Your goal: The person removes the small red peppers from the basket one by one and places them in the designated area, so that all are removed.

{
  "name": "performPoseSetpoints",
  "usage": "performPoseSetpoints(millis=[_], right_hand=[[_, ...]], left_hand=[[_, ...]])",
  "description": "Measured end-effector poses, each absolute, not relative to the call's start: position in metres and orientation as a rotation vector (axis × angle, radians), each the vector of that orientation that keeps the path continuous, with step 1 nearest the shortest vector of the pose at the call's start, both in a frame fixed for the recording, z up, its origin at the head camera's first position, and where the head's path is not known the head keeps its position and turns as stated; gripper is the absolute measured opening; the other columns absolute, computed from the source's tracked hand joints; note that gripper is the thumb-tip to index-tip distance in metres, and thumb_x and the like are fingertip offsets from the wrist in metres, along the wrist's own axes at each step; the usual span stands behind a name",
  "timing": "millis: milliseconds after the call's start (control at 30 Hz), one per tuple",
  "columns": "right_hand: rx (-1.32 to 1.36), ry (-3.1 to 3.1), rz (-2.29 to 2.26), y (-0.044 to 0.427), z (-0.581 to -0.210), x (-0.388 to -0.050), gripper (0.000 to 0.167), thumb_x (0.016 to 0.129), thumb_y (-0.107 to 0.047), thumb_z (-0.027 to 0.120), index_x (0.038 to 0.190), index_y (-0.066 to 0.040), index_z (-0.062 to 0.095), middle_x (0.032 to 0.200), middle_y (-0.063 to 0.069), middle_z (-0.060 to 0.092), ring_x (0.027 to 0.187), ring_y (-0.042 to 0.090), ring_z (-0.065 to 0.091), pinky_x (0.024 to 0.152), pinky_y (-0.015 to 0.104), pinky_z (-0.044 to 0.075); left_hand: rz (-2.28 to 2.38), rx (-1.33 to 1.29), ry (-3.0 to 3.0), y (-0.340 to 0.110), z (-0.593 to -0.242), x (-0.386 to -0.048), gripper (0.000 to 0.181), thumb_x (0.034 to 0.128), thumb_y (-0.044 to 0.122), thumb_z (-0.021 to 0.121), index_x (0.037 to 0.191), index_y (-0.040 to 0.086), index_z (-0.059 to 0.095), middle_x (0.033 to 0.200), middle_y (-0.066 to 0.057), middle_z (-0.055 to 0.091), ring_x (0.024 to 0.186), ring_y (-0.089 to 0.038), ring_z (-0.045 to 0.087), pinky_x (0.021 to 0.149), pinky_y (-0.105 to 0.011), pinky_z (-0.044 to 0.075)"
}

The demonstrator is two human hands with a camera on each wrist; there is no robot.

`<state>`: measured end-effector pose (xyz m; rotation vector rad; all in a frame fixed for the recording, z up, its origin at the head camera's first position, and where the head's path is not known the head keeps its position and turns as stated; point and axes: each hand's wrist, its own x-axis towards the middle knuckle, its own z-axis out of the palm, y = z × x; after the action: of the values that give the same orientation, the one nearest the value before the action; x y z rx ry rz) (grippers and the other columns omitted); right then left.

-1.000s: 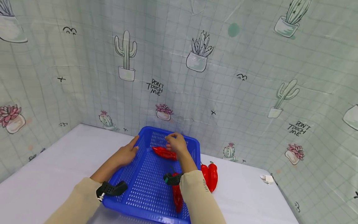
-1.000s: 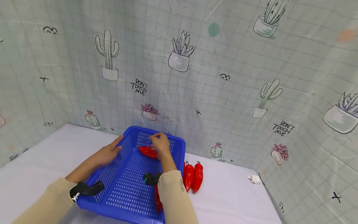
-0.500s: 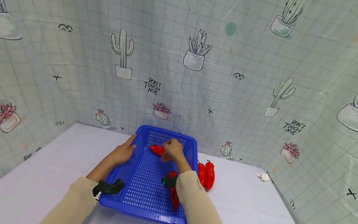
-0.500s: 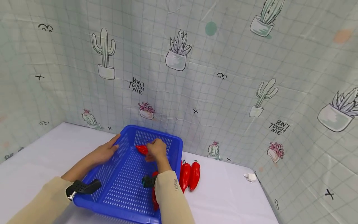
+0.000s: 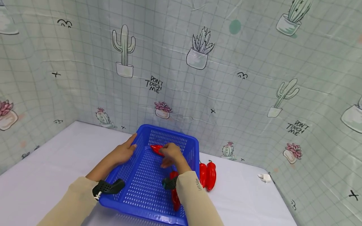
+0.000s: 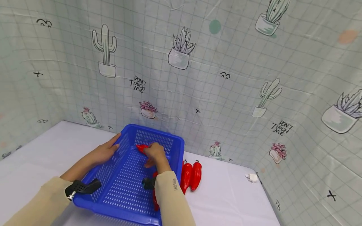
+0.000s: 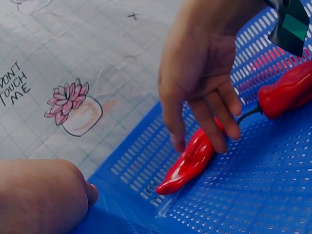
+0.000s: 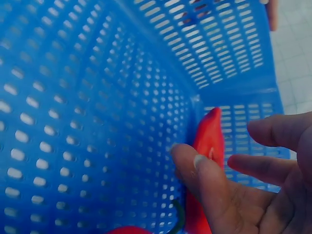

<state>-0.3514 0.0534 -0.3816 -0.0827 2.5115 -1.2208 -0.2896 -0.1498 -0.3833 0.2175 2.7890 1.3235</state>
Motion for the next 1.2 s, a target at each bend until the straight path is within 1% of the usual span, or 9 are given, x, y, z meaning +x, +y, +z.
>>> performPoseSetpoints(millis=[200,300,600,800,867,933,1000,1100,1200], right_hand=[[-0.124,2.473,-1.114,0.056,-0.387,-0.354,0.059,0.098,-0.020,0.060,0.150,-0.003,0.037,0.081,0.024,0.070,0.059,0.029,0.070,0.056,0.039,0.058],[-0.126,2.493,-1.121,0.058,-0.389,-0.357,0.061,0.097,-0.022,0.060,0.150,-0.002,0.036,0.081,0.024,0.070,0.056,0.027,0.068,0.054,0.039,0.058],[-0.116,2.576,-1.124,0.058,-0.397,-0.368,0.053,0.097,-0.016,0.059,0.145,-0.001,0.043,0.083,0.023,0.067,0.057,0.029,0.069,0.051,0.038,0.057],[-0.180,2.664,-1.091,0.054,-0.396,-0.371,0.033,0.095,-0.014,0.059,0.126,-0.002,0.063,0.093,0.020,0.066,0.053,0.024,0.066,0.047,0.034,0.056],[-0.210,2.665,-1.074,0.052,-0.394,-0.369,0.028,0.095,-0.016,0.060,0.120,-0.004,0.067,0.089,0.019,0.066,0.052,0.024,0.065,0.047,0.034,0.056],[-0.249,2.636,-1.047,0.050,-0.391,-0.366,0.026,0.095,-0.018,0.062,0.118,-0.007,0.068,0.084,0.017,0.066,0.054,0.025,0.065,0.049,0.036,0.057],[-0.294,2.598,-0.985,0.047,-0.388,-0.361,0.026,0.096,-0.021,0.063,0.118,-0.009,0.069,0.083,0.014,0.065,0.059,0.026,0.066,0.053,0.037,0.058],[-0.415,2.594,-0.785,0.040,-0.383,-0.352,0.026,0.095,-0.022,0.065,0.118,-0.012,0.071,0.093,0.012,0.067,0.065,0.026,0.069,0.056,0.037,0.058],[-0.559,2.660,-0.542,0.032,-0.378,-0.345,0.029,0.094,-0.023,0.066,0.121,-0.014,0.070,0.107,0.011,0.070,0.062,0.023,0.068,0.053,0.032,0.057]], left_hand=[[1.326,0.218,2.782,-0.149,-0.381,-0.290,0.058,0.1051,0.014,0.031,0.154,-0.006,0.008,0.149,-0.040,0.027,0.134,-0.059,0.032,0.107,-0.067,0.029],[1.333,0.222,2.781,-0.148,-0.379,-0.290,0.058,0.1053,0.014,0.032,0.155,-0.005,0.008,0.150,-0.039,0.027,0.135,-0.057,0.031,0.109,-0.065,0.029],[1.333,0.226,2.773,-0.147,-0.380,-0.290,0.058,0.1052,0.013,0.031,0.155,-0.005,0.007,0.149,-0.039,0.027,0.134,-0.058,0.032,0.107,-0.066,0.030],[1.310,0.228,2.783,-0.151,-0.380,-0.290,0.058,0.1057,0.015,0.031,0.155,-0.004,0.006,0.149,-0.039,0.027,0.133,-0.059,0.034,0.105,-0.068,0.031],[1.312,0.230,2.784,-0.152,-0.379,-0.290,0.058,0.1057,0.016,0.031,0.155,-0.003,0.006,0.149,-0.039,0.027,0.133,-0.059,0.033,0.105,-0.068,0.031],[1.310,0.234,2.783,-0.152,-0.380,-0.291,0.059,0.1056,0.015,0.031,0.155,-0.004,0.006,0.150,-0.039,0.026,0.133,-0.059,0.033,0.105,-0.069,0.031],[1.312,0.232,2.779,-0.152,-0.380,-0.291,0.059,0.1056,0.015,0.031,0.155,-0.004,0.006,0.150,-0.039,0.026,0.133,-0.059,0.033,0.105,-0.069,0.031],[1.309,0.222,2.776,-0.151,-0.381,-0.289,0.058,0.1057,0.015,0.031,0.155,-0.004,0.006,0.149,-0.039,0.027,0.132,-0.059,0.034,0.103,-0.068,0.033],[1.314,0.213,2.767,-0.150,-0.381,-0.289,0.058,0.1058,0.015,0.031,0.155,-0.003,0.006,0.149,-0.040,0.028,0.130,-0.060,0.038,0.100,-0.068,0.036]])
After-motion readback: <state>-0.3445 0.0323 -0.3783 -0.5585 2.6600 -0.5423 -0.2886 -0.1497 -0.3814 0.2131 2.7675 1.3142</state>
